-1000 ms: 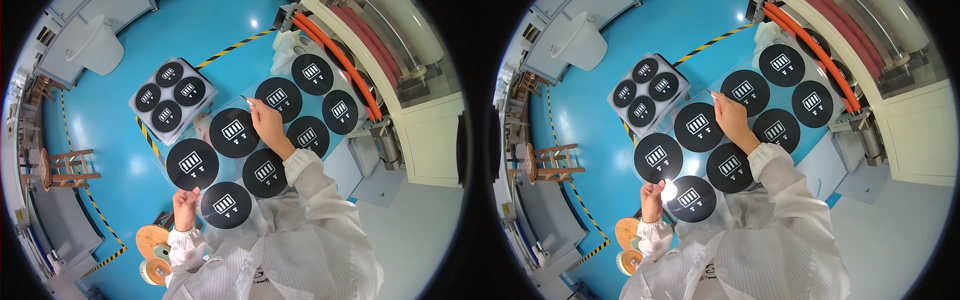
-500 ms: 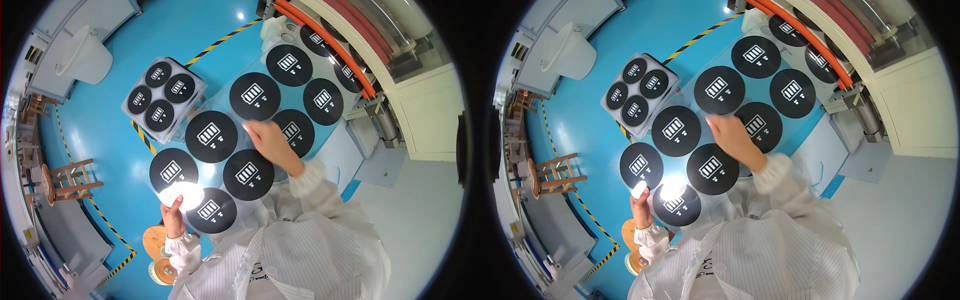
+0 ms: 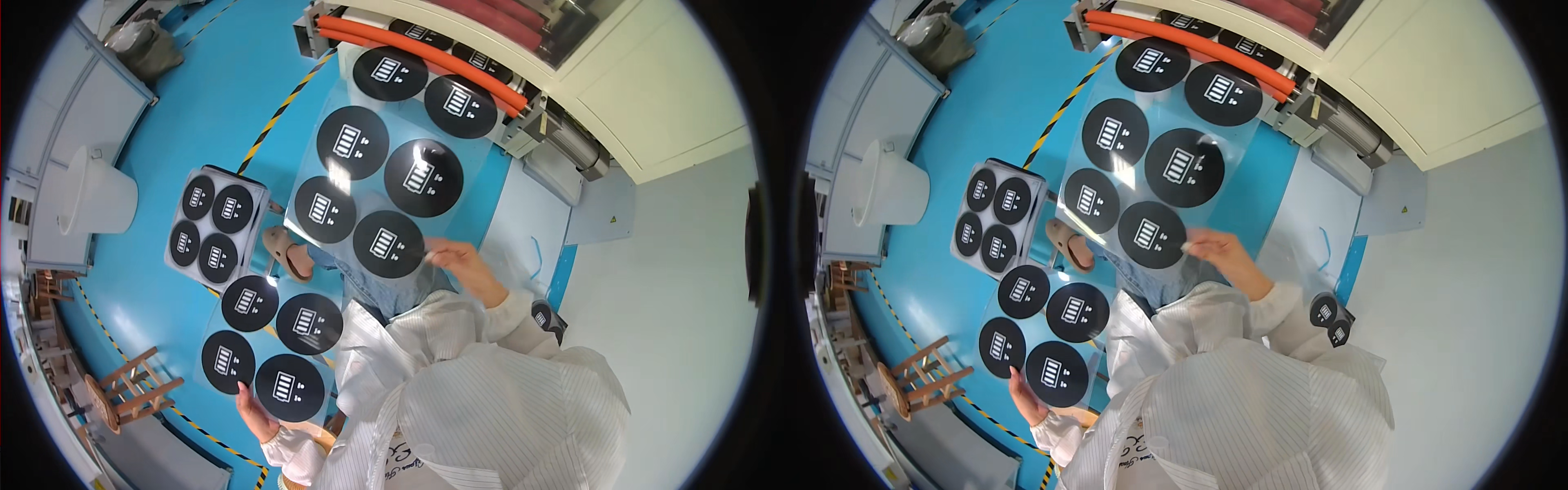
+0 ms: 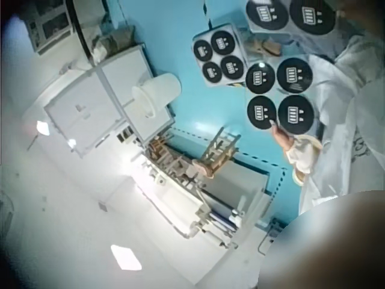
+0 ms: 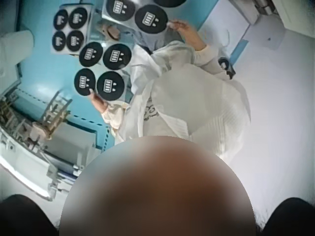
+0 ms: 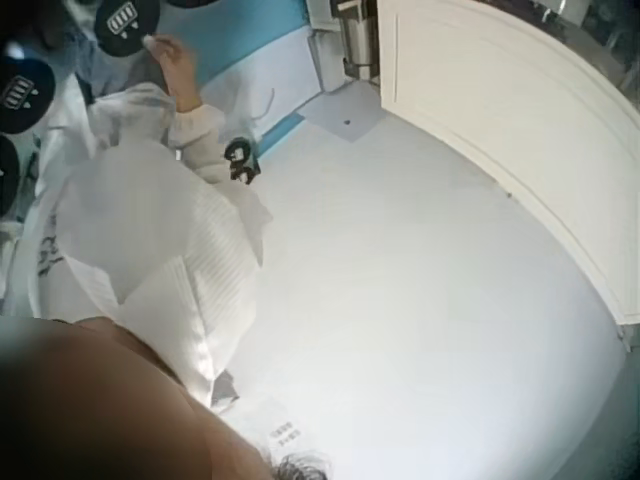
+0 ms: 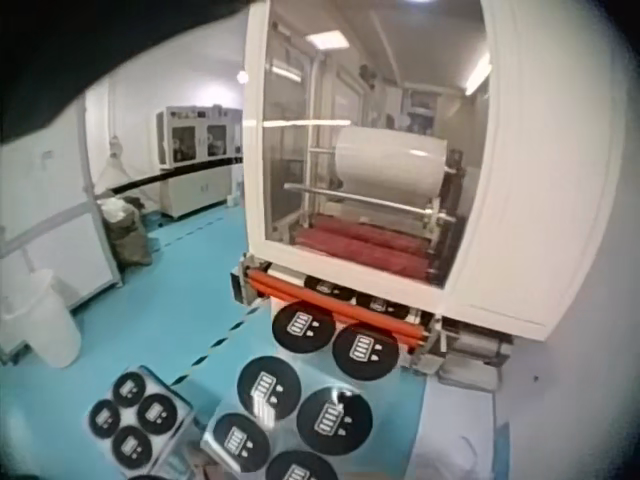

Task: Applying battery icon labels onto a transparent plastic sheet using a small pick tool.

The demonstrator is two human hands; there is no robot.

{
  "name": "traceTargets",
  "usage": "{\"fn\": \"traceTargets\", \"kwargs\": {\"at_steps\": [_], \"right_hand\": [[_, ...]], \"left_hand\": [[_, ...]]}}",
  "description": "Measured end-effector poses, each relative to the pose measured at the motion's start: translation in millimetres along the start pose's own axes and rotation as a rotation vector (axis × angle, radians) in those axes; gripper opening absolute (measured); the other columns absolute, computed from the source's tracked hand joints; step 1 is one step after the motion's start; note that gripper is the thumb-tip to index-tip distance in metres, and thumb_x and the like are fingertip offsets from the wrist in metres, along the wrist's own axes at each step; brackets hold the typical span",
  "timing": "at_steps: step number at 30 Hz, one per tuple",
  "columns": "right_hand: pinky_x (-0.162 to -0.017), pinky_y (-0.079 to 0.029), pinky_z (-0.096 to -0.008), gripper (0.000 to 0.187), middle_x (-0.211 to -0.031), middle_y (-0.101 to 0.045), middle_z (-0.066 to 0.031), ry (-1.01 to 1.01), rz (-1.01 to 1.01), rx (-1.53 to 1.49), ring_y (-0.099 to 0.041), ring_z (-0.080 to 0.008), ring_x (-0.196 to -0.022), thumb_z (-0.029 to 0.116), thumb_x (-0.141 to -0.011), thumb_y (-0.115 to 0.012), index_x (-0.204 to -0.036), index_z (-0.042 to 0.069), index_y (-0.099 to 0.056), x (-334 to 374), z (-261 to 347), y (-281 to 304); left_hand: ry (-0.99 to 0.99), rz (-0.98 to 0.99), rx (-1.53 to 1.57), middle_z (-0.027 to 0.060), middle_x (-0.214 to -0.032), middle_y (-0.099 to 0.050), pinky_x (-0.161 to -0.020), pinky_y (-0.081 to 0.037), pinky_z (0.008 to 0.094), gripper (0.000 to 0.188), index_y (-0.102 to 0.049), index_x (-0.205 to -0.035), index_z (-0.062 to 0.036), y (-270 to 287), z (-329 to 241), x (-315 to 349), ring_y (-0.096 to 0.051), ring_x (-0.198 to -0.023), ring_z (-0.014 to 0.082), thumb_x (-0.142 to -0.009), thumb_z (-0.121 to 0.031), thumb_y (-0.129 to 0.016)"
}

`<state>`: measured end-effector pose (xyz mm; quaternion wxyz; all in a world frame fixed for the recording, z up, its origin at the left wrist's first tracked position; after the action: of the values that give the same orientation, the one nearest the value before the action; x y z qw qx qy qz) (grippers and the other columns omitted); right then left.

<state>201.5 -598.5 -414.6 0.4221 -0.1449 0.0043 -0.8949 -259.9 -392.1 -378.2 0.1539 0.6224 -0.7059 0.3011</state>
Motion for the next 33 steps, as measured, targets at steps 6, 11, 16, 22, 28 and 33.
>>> {"fn": "traceTargets", "kwargs": {"at_steps": [6, 11, 16, 22, 28, 33], "right_hand": [[-0.062, -0.051, -0.0233, 0.017, -0.084, -0.064, -0.0058, -0.111, 0.032, -0.116, -0.061, -0.0106, -0.070, 0.012, -0.089, -0.059, -0.096, -0.003, -0.063, 22, 51, -57], [-0.059, -0.055, -0.0263, 0.018, -0.078, -0.061, -0.0061, -0.241, 0.104, -0.232, -0.063, -0.0144, -0.064, 0.013, -0.090, -0.057, -0.096, -0.004, -0.061, 36, 66, -79], [-0.059, -0.055, -0.0261, 0.018, -0.080, -0.062, -0.0074, -0.320, 0.174, -0.217, -0.064, -0.0147, -0.065, 0.014, -0.090, -0.057, -0.096, -0.004, -0.061, 41, 52, -89], [-0.047, -0.044, -0.0186, 0.018, -0.066, -0.060, -0.0028, -0.567, 0.471, 0.141, -0.057, -0.0076, -0.053, 0.018, -0.090, -0.057, -0.095, 0.002, -0.062, 46, 48, -93], [-0.051, -0.044, -0.0278, 0.026, -0.064, -0.054, -0.0065, 0.175, -0.090, 0.503, -0.054, -0.0146, -0.054, 0.008, -0.095, -0.042, -0.119, 0.007, -0.050, -84, 102, -38], [-0.060, -0.047, -0.0361, 0.030, -0.075, -0.060, -0.0111, 0.389, 0.004, 0.828, -0.060, -0.0265, -0.068, 0.007, -0.090, -0.047, -0.120, 0.011, -0.052, -171, 102, -85]], "left_hand": [[0.125, 0.149, 0.205, 0.0081, -0.118, -0.058, -0.092, -0.042, 0.0342, 0.038, -0.051, -0.120, -0.0025, -22, 24, 1, -0.056, -0.106, 0.0197, -0.094, -0.030, -0.047], [0.018, 0.283, 0.161, 0.0118, -0.140, -0.038, -0.104, -0.033, 0.0378, 0.063, -0.029, -0.140, -0.0088, -157, 39, -10, -0.040, -0.126, 0.0248, -0.094, -0.051, -0.039], [0.040, 0.039, 0.000, 0.0081, -0.126, -0.051, -0.089, -0.045, 0.0286, 0.060, -0.041, -0.130, -0.0025, -182, 50, -34, -0.053, -0.110, 0.0182, -0.091, -0.048, -0.049], [0.137, 0.276, 0.072, 0.0069, -0.103, -0.064, -0.083, -0.045, 0.0273, 0.026, -0.058, -0.108, 0.0025, -211, 71, -44, -0.060, -0.092, 0.0148, -0.085, -0.009, -0.062], [0.041, 0.242, 0.137, 0.0044, -0.104, -0.063, -0.083, -0.044, 0.0282, 0.033, -0.057, -0.111, 0.0001, -202, 69, -52, -0.058, -0.093, 0.0145, -0.080, -0.007, -0.066], [0.002, 0.213, 0.104, 0.0071, -0.103, -0.062, -0.082, -0.045, 0.0274, 0.037, -0.055, -0.113, 0.0012, -190, 69, -54, -0.059, -0.091, 0.0157, -0.079, -0.003, -0.067]]}}
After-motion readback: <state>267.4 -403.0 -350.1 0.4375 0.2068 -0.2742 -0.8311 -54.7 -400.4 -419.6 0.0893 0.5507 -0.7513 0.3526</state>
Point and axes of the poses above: each hand's wrist, its own x-axis away from the middle knuckle, its own y-axis out of the back of the hand, z = x × y, the point moved 10 cm from there along -x, towards the middle knuckle
